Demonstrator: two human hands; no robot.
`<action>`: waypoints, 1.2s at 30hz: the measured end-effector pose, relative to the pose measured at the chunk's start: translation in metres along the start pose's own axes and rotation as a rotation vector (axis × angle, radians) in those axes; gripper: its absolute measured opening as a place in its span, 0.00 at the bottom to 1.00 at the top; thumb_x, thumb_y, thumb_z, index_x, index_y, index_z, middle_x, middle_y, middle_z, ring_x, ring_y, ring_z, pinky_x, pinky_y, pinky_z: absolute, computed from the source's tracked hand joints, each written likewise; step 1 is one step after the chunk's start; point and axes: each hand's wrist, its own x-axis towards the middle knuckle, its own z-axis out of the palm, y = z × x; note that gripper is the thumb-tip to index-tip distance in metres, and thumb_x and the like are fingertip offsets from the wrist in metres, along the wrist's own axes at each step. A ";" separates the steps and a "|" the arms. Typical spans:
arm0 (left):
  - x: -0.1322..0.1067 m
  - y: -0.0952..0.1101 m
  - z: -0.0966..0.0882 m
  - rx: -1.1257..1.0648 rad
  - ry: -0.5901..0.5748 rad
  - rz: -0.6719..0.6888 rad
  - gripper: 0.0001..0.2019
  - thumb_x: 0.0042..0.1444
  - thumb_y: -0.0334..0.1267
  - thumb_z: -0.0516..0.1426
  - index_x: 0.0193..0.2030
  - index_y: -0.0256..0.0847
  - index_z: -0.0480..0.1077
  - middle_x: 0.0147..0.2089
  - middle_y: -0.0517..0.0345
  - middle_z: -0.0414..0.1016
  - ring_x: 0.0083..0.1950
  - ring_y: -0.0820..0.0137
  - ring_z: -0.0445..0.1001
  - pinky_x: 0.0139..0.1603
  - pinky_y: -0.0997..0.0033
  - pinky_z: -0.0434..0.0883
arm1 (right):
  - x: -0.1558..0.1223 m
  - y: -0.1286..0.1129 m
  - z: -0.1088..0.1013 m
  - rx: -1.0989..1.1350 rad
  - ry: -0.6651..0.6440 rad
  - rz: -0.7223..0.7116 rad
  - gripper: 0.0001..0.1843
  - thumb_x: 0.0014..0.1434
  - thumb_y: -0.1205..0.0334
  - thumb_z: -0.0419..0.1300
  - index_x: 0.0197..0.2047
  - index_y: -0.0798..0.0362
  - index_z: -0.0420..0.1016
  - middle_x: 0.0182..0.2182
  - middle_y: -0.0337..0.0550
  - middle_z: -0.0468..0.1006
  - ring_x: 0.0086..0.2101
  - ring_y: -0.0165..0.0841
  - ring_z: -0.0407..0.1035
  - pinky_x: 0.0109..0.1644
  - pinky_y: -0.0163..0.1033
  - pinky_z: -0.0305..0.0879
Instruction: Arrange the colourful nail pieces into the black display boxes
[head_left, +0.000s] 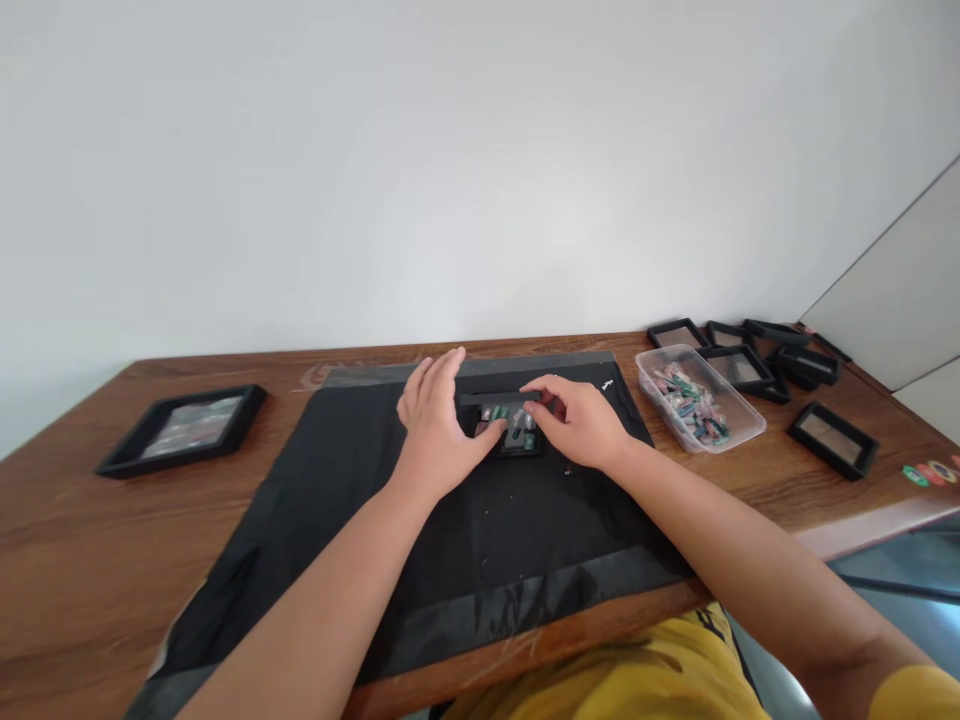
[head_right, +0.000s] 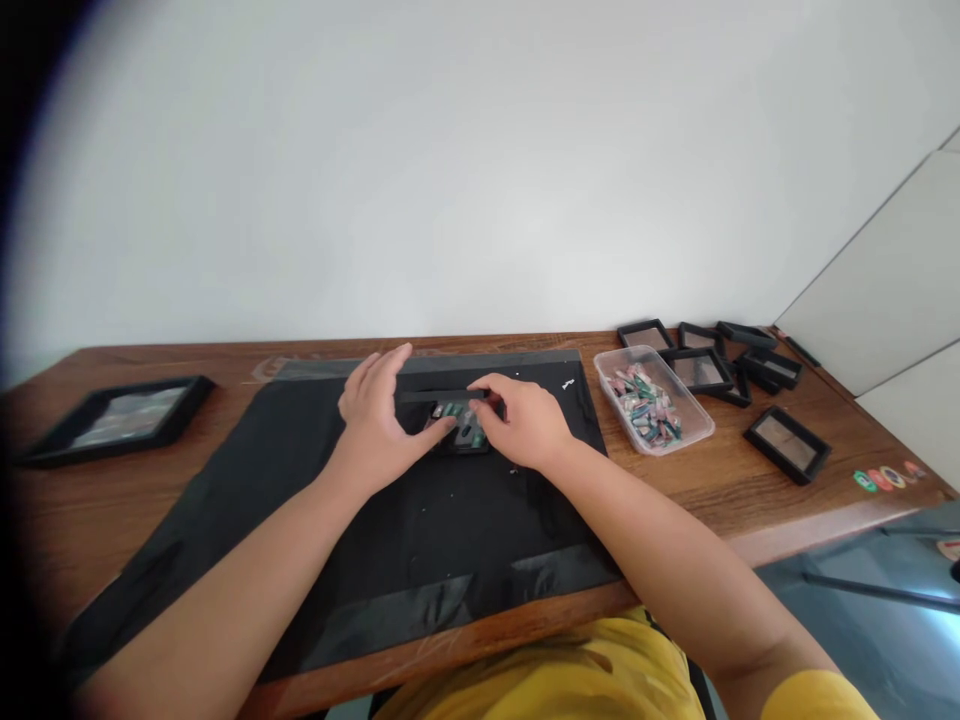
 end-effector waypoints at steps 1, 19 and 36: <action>0.000 -0.001 -0.001 -0.006 0.005 -0.008 0.44 0.54 0.44 0.65 0.75 0.48 0.53 0.76 0.42 0.61 0.81 0.41 0.50 0.78 0.35 0.50 | 0.000 0.000 0.000 -0.002 0.000 0.000 0.13 0.67 0.62 0.62 0.53 0.50 0.81 0.34 0.39 0.81 0.27 0.29 0.68 0.35 0.36 0.61; 0.013 -0.006 -0.024 -0.537 -0.016 -0.135 0.15 0.57 0.54 0.62 0.38 0.46 0.81 0.41 0.56 0.87 0.46 0.58 0.84 0.53 0.57 0.79 | -0.001 -0.007 -0.007 0.004 -0.037 -0.013 0.18 0.73 0.50 0.56 0.37 0.52 0.77 0.24 0.34 0.73 0.26 0.28 0.64 0.34 0.35 0.54; 0.010 -0.002 -0.026 -0.424 -0.019 0.064 0.11 0.51 0.52 0.68 0.32 0.48 0.83 0.36 0.57 0.84 0.40 0.62 0.80 0.48 0.59 0.77 | 0.007 0.014 -0.016 -0.034 -0.209 -0.058 0.25 0.54 0.70 0.72 0.55 0.50 0.76 0.38 0.37 0.82 0.28 0.27 0.67 0.37 0.35 0.60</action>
